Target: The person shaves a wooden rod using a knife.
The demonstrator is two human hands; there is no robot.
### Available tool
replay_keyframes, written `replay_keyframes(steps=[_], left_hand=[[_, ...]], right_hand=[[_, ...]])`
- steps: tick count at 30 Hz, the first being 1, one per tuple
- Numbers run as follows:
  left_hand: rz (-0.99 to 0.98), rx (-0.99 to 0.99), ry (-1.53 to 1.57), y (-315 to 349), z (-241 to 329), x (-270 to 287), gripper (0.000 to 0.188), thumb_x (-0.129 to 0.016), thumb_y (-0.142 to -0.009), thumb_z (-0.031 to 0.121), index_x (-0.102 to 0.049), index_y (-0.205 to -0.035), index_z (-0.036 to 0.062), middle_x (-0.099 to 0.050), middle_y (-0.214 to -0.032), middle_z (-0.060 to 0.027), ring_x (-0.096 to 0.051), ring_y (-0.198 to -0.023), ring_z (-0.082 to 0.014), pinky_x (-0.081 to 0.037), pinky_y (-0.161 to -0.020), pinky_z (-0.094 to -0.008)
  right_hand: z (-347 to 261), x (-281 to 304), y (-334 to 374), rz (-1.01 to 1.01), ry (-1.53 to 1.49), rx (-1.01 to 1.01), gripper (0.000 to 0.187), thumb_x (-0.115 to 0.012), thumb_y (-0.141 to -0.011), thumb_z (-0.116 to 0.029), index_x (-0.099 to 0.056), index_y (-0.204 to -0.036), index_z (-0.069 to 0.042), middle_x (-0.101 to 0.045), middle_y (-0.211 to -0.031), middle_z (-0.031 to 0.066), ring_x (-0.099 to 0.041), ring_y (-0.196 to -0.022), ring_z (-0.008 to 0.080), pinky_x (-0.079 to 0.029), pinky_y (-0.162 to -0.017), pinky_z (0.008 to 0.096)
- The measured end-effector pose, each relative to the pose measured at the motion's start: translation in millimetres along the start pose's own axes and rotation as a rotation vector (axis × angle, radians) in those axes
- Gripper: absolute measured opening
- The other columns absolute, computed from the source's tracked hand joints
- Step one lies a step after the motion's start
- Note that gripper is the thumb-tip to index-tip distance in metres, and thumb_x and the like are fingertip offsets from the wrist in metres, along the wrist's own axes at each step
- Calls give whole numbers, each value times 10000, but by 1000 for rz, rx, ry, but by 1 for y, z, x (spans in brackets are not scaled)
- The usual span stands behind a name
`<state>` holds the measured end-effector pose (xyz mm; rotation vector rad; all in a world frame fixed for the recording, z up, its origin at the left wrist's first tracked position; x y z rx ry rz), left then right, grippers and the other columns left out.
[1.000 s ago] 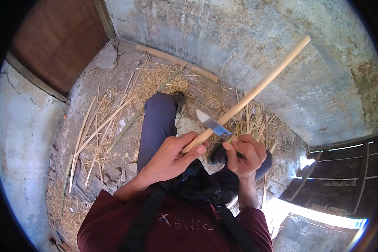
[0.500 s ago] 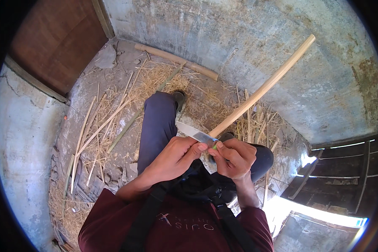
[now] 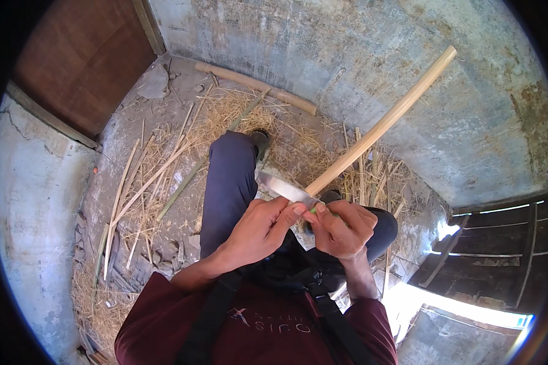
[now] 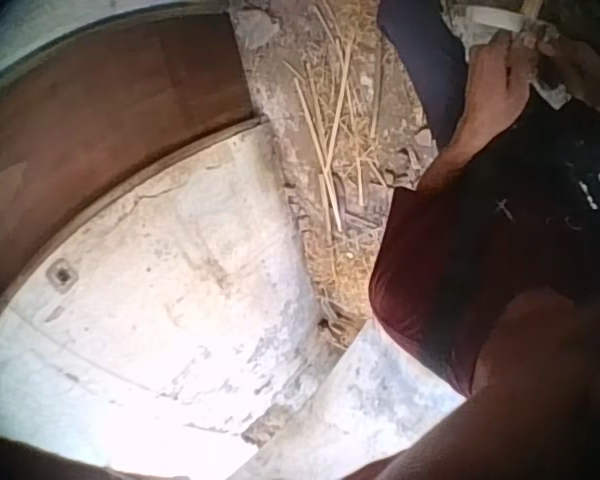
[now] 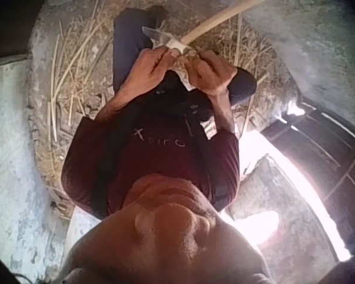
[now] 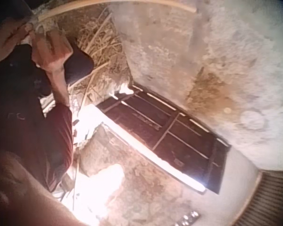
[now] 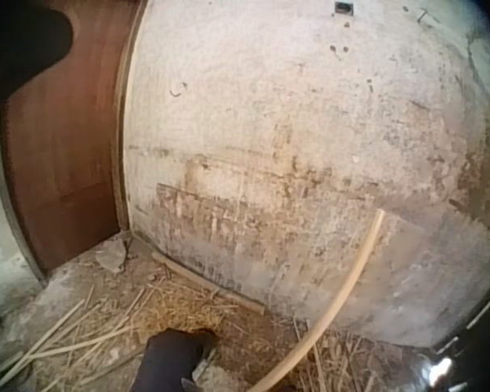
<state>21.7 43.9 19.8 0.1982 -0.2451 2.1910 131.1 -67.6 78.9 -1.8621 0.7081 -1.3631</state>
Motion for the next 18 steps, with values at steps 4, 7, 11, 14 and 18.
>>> replay_keyframes(steps=[4,7,11,14,18], left_hand=[[11,-16,-37,-3,1,4,375,-661,-1113,259,-683,-892,-42,-551,-618,-198,-554,-514,-401,-387,-505,-445],[14,0,-66,-5,4,6,376,-680,-1103,279,-701,-895,-34,-569,-627,-198,-568,-519,-401,-399,-502,-440],[26,3,-67,-6,7,8,391,-694,-1096,305,-711,-909,-37,-589,-636,-190,-575,-517,-395,-416,-501,-430],[14,37,-50,-4,1,6,366,-682,-1107,284,-712,-930,-34,-493,-597,-115,-449,-503,-221,-351,-493,-391],[-27,49,-33,-6,9,5,428,-674,-1105,357,-695,-983,-53,-546,-585,-189,-572,-509,-409,-418,-503,-429]], right_hand=[[0,2,-2,-13,21,7,280,-983,-761,-206,-771,-918,-111,-608,-720,-12,-504,-496,147,-349,-460,291],[1,2,-1,-17,21,18,273,-980,-766,-206,-770,-914,-113,-607,-718,-11,-507,-498,148,-349,-459,293],[2,3,-2,-8,23,32,270,-977,-771,-206,-771,-920,-114,-609,-716,-10,-514,-501,149,-352,-457,294],[3,4,-5,-7,22,53,260,-971,-779,-203,-774,-923,-112,-617,-710,-5,-530,-505,151,-363,-458,295],[9,11,-8,11,58,52,234,-962,-791,-192,-774,-895,-101,-625,-694,11,-562,-516,149,-394,-464,300]])
Point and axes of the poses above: each hand's wrist, its own y-axis away from the middle knuckle, its own x-axis out of the back of the hand, z = x × y, the point moved 9 cm from there along -y, towards the middle knuckle
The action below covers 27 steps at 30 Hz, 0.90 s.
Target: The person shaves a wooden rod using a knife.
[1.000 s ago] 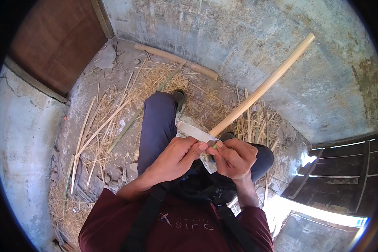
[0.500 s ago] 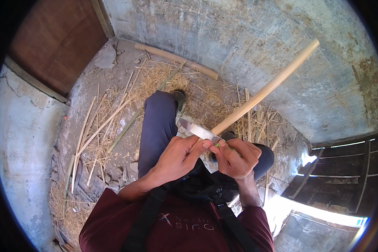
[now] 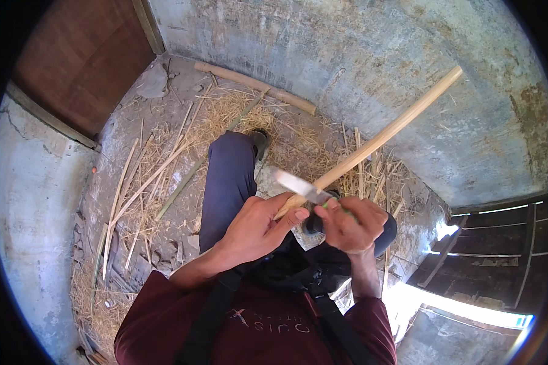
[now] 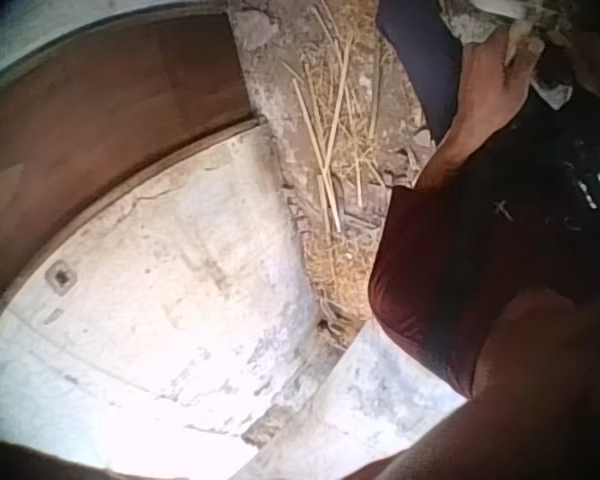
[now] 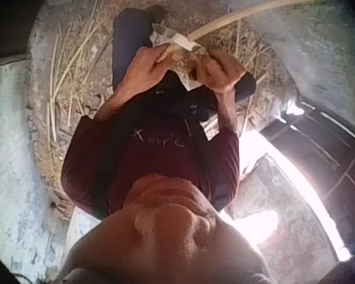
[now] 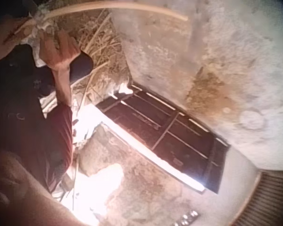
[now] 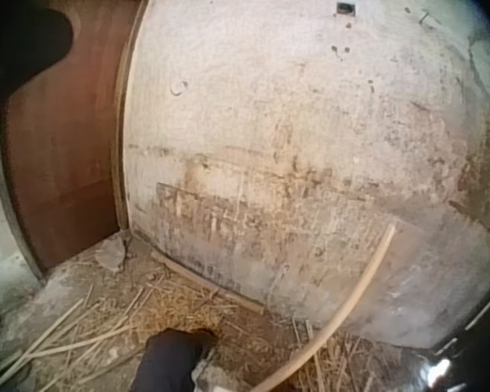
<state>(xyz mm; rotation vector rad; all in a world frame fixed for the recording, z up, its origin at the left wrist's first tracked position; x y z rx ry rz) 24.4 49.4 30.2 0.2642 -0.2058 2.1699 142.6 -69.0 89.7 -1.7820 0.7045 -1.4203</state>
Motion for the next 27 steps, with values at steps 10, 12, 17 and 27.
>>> replay_keyframes(steps=[10,12,17,27], left_hand=[[-29,4,-87,11,-28,-5,446,-643,-1121,362,-637,-933,-43,-474,-592,-201,-508,-520,-424,-380,-519,-473],[-40,20,-74,8,-31,-6,448,-638,-1123,369,-635,-942,-41,-468,-593,-197,-499,-517,-415,-380,-524,-467],[-58,4,-15,4,-25,-8,416,-647,-1120,363,-663,-1038,-45,-550,-650,-192,-535,-532,-371,-408,-536,-442],[-159,-24,8,4,-24,-15,362,-722,-1078,317,-708,-1106,-44,-656,-752,-158,-600,-578,-254,-450,-565,-393]], right_hand=[[66,23,1,106,-35,-230,247,-937,-813,-90,-694,-777,-63,-669,-691,76,-602,-514,177,-414,-438,333],[52,7,8,22,-80,-213,255,-939,-811,-89,-688,-771,-60,-664,-691,70,-595,-509,174,-416,-437,338],[20,-15,14,-88,-172,-150,212,-953,-770,-77,-757,-837,-32,-670,-695,78,-612,-506,181,-443,-453,306],[1,-21,21,-71,-172,-85,297,-979,-739,-182,-786,-949,-101,-609,-711,2,-514,-477,164,-373,-443,311]])
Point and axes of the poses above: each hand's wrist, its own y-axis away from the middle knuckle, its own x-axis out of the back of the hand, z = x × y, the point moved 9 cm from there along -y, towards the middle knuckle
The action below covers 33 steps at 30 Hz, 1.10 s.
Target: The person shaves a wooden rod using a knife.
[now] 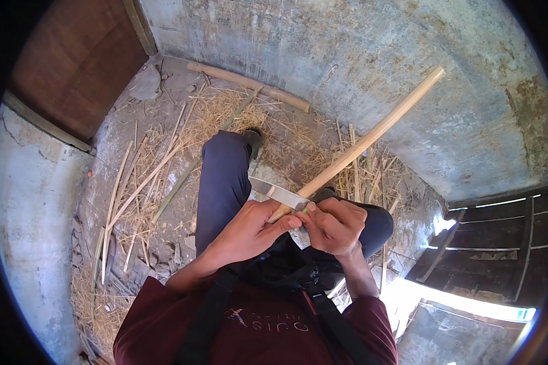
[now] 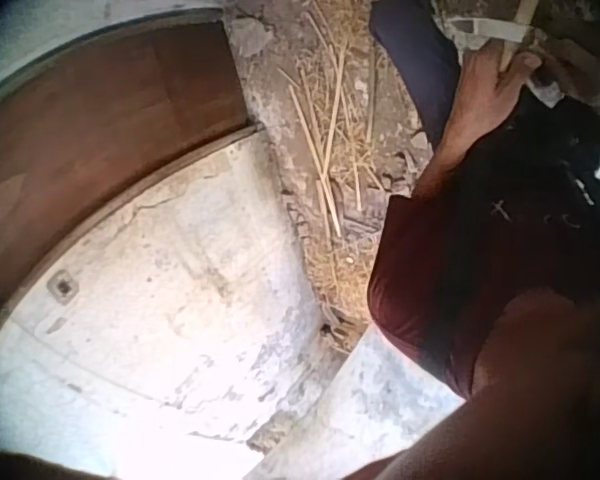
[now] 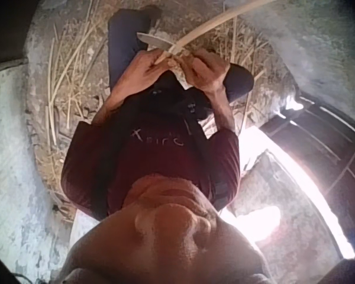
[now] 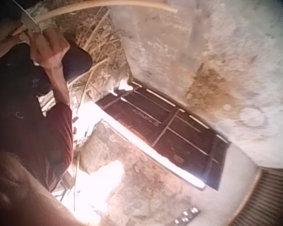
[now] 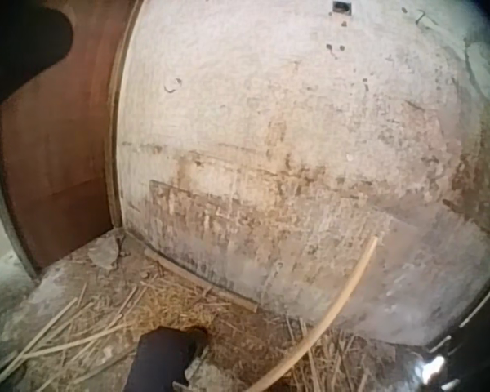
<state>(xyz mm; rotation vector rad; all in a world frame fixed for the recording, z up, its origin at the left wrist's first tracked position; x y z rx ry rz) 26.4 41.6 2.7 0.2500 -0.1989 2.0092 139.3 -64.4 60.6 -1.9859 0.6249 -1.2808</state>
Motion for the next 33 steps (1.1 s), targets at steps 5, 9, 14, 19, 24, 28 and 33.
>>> replay_keyframes(steps=[5,9,14,19,24,28,33], left_hand=[[41,7,38,-1,9,3,367,-715,-1083,327,-689,-1097,-39,-598,-692,-156,-548,-549,-248,-411,-550,-409],[42,21,14,0,5,3,357,-703,-1091,322,-670,-1079,-33,-553,-660,-160,-523,-528,-278,-396,-544,-422],[43,6,1,-2,6,3,353,-695,-1096,314,-663,-1062,-36,-529,-639,-156,-511,-521,-295,-388,-541,-429],[31,10,-16,-2,11,3,351,-693,-1097,313,-665,-1074,-36,-539,-638,-160,-528,-520,-301,-393,-539,-430],[22,38,-31,-2,11,4,349,-697,-1094,307,-663,-1075,-40,-551,-630,-171,-546,-511,-320,-396,-529,-438],[30,29,-38,1,6,6,331,-705,-1088,288,-663,-1075,-40,-519,-622,-173,-517,-498,-319,-379,-517,-431],[50,16,-33,3,5,9,288,-711,-1083,259,-678,-1076,-27,-462,-631,-157,-446,-491,-279,-351,-512,-405]], right_hand=[[6,7,-2,28,52,6,290,-982,-745,-190,-787,-941,-104,-617,-712,1,-510,-478,156,-366,-443,303],[8,10,-4,39,29,19,287,-984,-750,-196,-786,-932,-96,-628,-715,2,-511,-478,153,-365,-442,302],[10,14,-6,50,64,50,302,-990,-739,-205,-788,-932,-90,-633,-712,8,-534,-491,158,-378,-447,301],[12,19,-6,68,95,60,302,-993,-731,-214,-789,-916,-88,-634,-711,11,-557,-505,161,-390,-453,297],[13,21,-8,78,108,59,299,-995,-723,-220,-788,-892,-86,-630,-701,14,-561,-504,159,-396,-451,298],[15,22,-8,78,132,71,292,-993,-725,-217,-786,-882,-85,-626,-693,17,-561,-499,161,-397,-446,298],[14,27,-11,125,179,83,273,-991,-725,-210,-783,-846,-83,-624,-682,17,-555,-487,163,-401,-441,294]])
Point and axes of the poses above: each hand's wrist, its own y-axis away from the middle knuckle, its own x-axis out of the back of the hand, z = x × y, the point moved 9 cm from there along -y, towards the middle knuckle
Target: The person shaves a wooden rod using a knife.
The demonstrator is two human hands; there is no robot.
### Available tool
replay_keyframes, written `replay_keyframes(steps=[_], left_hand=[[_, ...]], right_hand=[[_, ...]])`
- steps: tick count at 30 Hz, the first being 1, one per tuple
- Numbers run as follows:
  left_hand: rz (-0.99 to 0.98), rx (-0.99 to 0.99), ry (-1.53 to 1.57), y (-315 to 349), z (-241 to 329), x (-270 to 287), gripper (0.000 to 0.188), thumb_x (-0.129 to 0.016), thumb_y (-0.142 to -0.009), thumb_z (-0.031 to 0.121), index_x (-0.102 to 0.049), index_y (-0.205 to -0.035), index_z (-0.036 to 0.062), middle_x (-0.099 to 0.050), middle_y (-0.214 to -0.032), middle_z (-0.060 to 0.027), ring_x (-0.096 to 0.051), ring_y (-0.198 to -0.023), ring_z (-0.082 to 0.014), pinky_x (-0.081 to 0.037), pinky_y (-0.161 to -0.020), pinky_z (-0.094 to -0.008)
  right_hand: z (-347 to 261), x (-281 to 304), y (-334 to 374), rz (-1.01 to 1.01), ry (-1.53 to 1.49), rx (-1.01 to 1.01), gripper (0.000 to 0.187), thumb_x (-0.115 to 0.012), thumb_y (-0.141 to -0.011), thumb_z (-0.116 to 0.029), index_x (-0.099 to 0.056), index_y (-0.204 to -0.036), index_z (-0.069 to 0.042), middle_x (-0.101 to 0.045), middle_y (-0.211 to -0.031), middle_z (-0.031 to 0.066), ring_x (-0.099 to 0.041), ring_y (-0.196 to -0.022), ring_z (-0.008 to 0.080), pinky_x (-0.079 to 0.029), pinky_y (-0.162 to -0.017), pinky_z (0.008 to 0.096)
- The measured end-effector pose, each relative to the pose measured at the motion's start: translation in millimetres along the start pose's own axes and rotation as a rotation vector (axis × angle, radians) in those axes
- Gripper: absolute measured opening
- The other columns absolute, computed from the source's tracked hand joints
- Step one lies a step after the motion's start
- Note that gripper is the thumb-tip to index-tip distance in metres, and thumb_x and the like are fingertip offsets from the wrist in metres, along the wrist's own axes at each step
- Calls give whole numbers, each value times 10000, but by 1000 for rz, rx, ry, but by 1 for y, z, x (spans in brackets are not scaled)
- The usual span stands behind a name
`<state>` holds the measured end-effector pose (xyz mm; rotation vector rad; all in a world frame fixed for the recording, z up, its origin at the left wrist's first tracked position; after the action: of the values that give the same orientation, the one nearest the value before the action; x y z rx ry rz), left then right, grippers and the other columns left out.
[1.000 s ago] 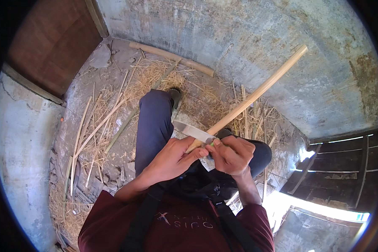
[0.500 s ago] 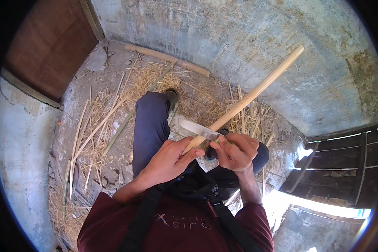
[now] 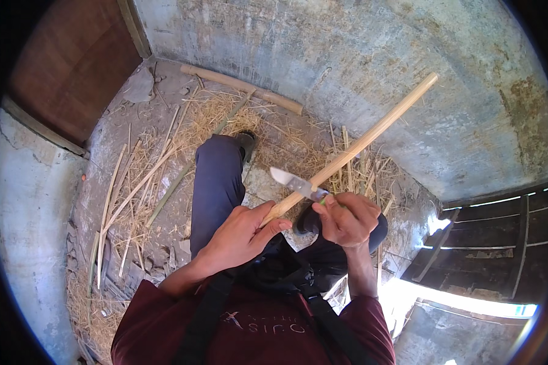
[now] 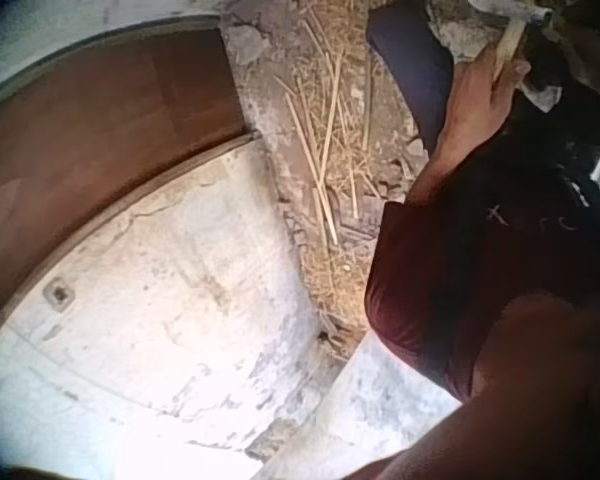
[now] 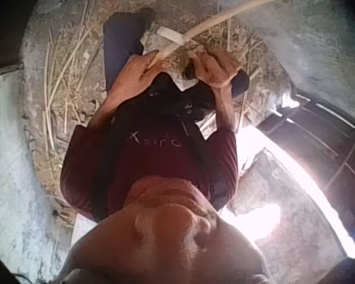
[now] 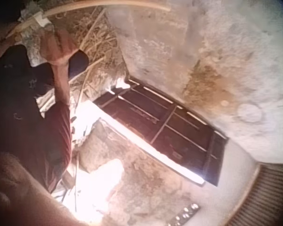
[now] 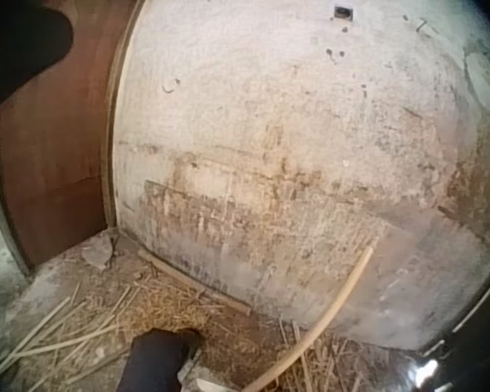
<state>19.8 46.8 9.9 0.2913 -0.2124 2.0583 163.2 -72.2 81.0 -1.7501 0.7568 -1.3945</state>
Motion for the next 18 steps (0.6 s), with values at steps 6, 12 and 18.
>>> replay_keyframes(steps=[6,12,18], left_hand=[[4,31,-8,4,-4,4,304,-687,-1098,273,-669,-1009,-17,-462,-623,-170,-469,-492,-317,-354,-512,-421],[14,41,-34,14,-9,7,331,-644,-1124,275,-641,-998,-31,-509,-598,-200,-528,-499,-400,-363,-508,-476],[-51,111,-27,39,-27,2,332,-642,-1127,273,-652,-994,-32,-522,-617,-187,-519,-498,-354,-370,-522,-465]], right_hand=[[7,-3,1,-37,-24,-13,256,-980,-747,-185,-754,-770,-68,-648,-668,42,-582,-496,157,-422,-446,292],[49,17,-6,61,64,-134,267,-927,-825,-106,-686,-731,-40,-703,-703,105,-651,-530,193,-441,-457,313],[162,63,18,197,113,-492,231,-840,-957,-82,-681,-818,10,-724,-747,99,-636,-683,104,-479,-623,275]])
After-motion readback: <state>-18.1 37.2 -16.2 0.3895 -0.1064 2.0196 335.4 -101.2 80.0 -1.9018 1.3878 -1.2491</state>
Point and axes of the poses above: each hand's wrist, its own y-axis away from the middle knuckle, its own x-axis out of the back of the hand, z = x × y, the point moved 9 cm from there along -y, towards the middle knuckle
